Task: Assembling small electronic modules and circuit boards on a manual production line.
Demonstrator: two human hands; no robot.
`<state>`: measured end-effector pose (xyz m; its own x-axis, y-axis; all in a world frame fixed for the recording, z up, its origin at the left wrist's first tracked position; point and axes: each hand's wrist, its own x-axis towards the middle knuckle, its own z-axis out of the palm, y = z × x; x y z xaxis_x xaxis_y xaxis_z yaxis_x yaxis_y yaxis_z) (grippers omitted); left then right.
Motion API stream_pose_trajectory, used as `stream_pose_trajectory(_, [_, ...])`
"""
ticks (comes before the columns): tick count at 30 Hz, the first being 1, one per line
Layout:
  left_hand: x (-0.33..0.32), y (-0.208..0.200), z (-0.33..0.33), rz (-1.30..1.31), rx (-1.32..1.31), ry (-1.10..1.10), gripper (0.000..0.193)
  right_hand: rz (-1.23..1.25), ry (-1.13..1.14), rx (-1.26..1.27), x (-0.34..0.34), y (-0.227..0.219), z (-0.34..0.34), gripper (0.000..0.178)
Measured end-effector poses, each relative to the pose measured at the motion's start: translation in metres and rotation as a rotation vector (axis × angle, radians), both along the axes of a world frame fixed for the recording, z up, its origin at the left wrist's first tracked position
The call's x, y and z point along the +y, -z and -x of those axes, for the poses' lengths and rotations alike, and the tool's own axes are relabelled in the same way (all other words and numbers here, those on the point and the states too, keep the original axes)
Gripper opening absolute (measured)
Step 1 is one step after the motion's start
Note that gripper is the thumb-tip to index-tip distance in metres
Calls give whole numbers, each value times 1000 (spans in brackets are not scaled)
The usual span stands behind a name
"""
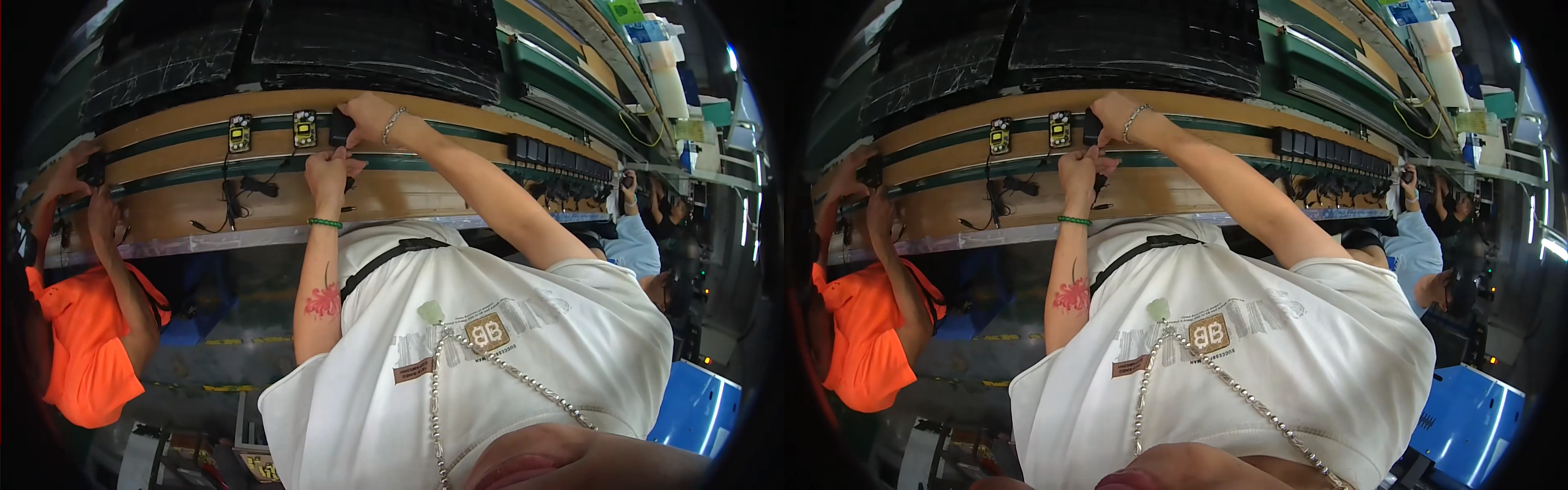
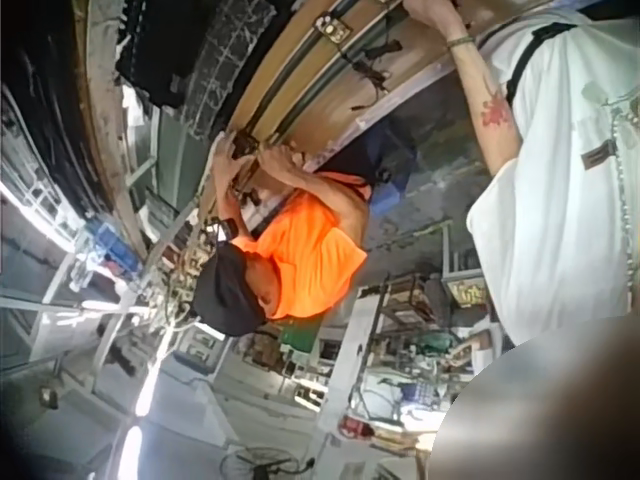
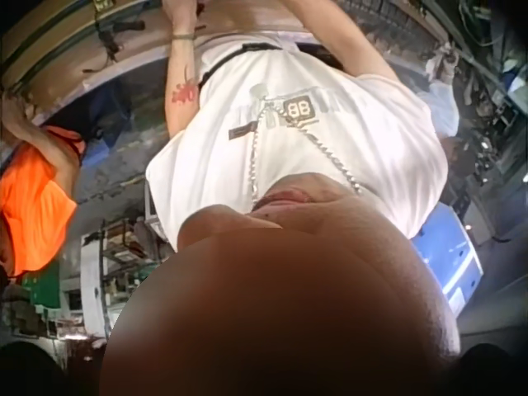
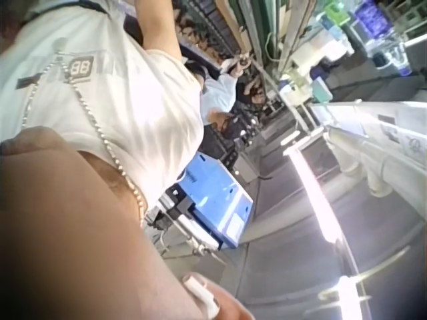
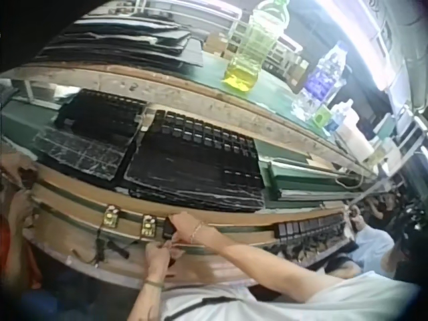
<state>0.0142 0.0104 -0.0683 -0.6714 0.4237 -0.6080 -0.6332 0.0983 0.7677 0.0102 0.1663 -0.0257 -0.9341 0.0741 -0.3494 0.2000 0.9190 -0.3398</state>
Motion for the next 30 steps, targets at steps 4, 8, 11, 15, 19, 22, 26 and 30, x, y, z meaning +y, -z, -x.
stream_pose_trajectory(4, [-7, 10, -1, -69, -2, 16, 20, -71, -25, -38, -7, -12, 5, 37])
stream_pose_trajectory(8, [-8, 16, -6, -37, 69, 61, 21, -113, -49, -5, -13, -17, 3, 31])
stream_pose_trajectory(11, [-7, 15, -8, 88, 176, 90, 25, -131, -33, -5, -17, -19, 4, 28])
stream_pose_trajectory(15, [-9, -4, 6, -62, -92, 83, 33, -237, -83, -71, -25, -31, 15, 22])
stream_pose_trajectory(19, [-10, -7, 19, 50, -120, 166, 39, -275, -82, -60, -29, -21, 11, 25])
stream_pose_trajectory(22, [-2, -11, 27, 146, -75, 229, 42, -340, -29, 34, -29, -14, 8, 27])
stream_pose_trajectory(26, [-4, -9, 32, -20, -235, 174, 42, -390, 34, 5, -40, -16, 11, 20])
stream_pose_trajectory(30, [-5, -13, 28, 4, -134, 192, 42, -277, -3, 26, -25, -7, -3, 28])
